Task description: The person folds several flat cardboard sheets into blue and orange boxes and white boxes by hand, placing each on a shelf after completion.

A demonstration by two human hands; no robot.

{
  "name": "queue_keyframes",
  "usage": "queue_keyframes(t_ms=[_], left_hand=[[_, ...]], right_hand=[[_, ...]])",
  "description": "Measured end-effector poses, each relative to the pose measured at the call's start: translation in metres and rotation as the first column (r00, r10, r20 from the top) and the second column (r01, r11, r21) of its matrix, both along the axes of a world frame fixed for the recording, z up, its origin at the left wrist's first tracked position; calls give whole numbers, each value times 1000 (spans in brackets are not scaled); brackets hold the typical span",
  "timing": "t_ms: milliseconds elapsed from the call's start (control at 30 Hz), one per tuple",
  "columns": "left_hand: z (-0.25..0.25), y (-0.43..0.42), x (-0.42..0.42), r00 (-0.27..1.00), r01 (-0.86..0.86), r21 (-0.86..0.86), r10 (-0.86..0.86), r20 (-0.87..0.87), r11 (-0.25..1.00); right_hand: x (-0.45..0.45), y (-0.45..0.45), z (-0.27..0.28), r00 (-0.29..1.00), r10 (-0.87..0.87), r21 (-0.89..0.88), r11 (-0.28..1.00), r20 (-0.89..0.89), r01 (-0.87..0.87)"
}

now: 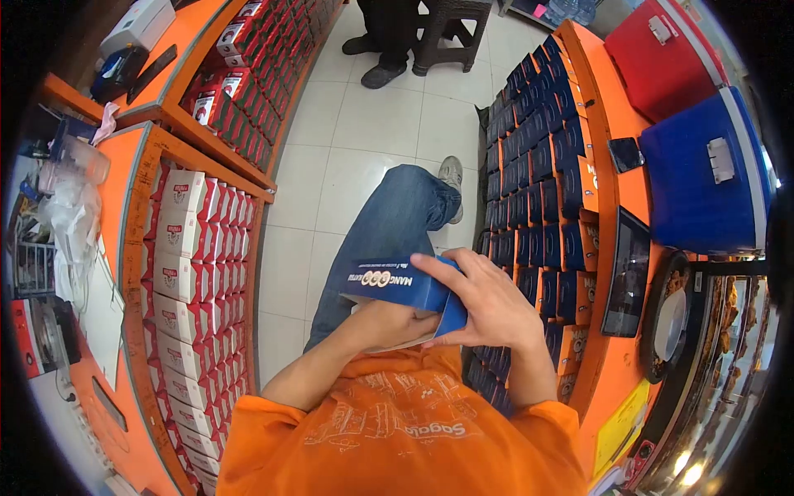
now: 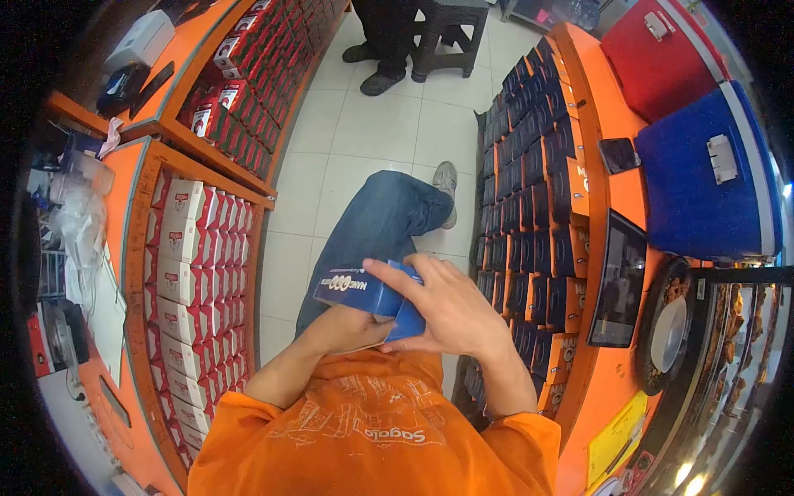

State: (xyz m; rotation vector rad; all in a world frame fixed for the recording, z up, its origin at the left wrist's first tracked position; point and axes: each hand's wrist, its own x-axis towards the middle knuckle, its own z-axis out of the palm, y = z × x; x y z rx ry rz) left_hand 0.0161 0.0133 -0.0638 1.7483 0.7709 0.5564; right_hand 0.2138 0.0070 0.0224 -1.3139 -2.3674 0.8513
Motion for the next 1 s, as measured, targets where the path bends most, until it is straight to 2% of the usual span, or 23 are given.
queue_keyframes(t_ms=[67, 100, 133, 200, 233, 267, 300, 333, 367, 400, 467, 500, 533, 567, 600, 667, 700, 767, 800, 867, 900, 933, 1000], left_hand=[[16, 17, -18, 889, 454, -39, -456, -50, 890], [5, 22, -35, 833, 552, -92, -554, 6, 829], [2, 27, -63, 832, 553, -91, -555, 4, 828], [-5, 38, -130, 816, 551, -417, -362, 451, 723], [-2, 37, -140, 770, 577, -552, -176, 613, 601], [2, 30, -144, 770, 577, -555, -172, 615, 599], [21, 24, -146, 843, 370, -424, -108, 527, 827], [33, 20, -148, 894, 125, -233, -8, 449, 964], [29, 15, -124, 877, 17, -107, 37, 480, 994], [4, 4, -122, 878, -1, -99, 48, 476, 995], [-53, -24, -122, 941, -248, -28, 248, 232, 968], [-30, -24, -103, 796, -164, -431, 377, 473, 887], [5, -19, -74, 576, 66, -721, 564, 592, 689], [29, 9, -50, 665, 48, -413, 280, 693, 909], [22, 21, -51, 805, 54, -158, 51, 592, 986], [28, 20, -53, 890, 127, -202, -21, 455, 971], [27, 19, -51, 891, 129, -201, -24, 454, 971], [26, 12, -51, 825, 90, -225, 54, 562, 970], [27, 11, -52, 828, 96, -225, 48, 559, 970], [29, 9, -53, 838, -154, -104, 186, 513, 983], [33, 6, -52, 853, -204, -123, 238, 464, 971], [34, 6, -55, 860, -176, -124, 214, 464, 977], [34, 14, -57, 955, 44, 30, -51, 292, 999]], right_hand=[[3, -3, -1, 999, 30, -32, 999, 29, -29], [7, -5, -5, 999, -21, -64, 998, -48, 17], [11, -6, -10, 990, -72, -96, 994, -121, 61], [26, -9, -24, 910, -233, 34, 965, -342, 260], [34, -12, -38, 776, -324, -44, 932, -541, 359], [38, -13, -52, 594, -394, -139, 893, -701, 428], [34, -16, -60, 343, -507, -362, 839, -791, 406], [27, -18, -68, 74, -608, -561, 767, -791, 311], [18, -17, -83, -28, -613, -604, 769, -790, 211], [8, -17, -92, -65, -639, -642, 762, -766, 86], [-9, -24, -110, 193, -683, -702, 710, -705, -49], [-15, -24, -112, 419, -635, -695, 719, -649, 13], [-20, -23, -113, 622, -562, -673, 736, -545, 76], [-43, -20, -83, 565, -553, -516, 821, -613, 245], [-57, -14, -77, 514, -517, -252, 829, -685, 499], [-58, -1, -53, 627, -214, 206, 824, -749, 528], [-56, -3, -48, 625, -215, 205, 823, -751, 530], [-51, -10, -45, 861, -60, 473, 815, -505, 334], [-54, -12, -46, 858, -65, 472, 812, -509, 342], [-58, -13, -48, 834, -307, 475, 709, -458, 521], [-60, -16, -46, 827, -307, 475, 702, -471, 531], [-62, -18, -50, 818, -332, 475, 686, -470, 551], [-64, -23, -63, 700, -118, 354, 796, -704, 490]])
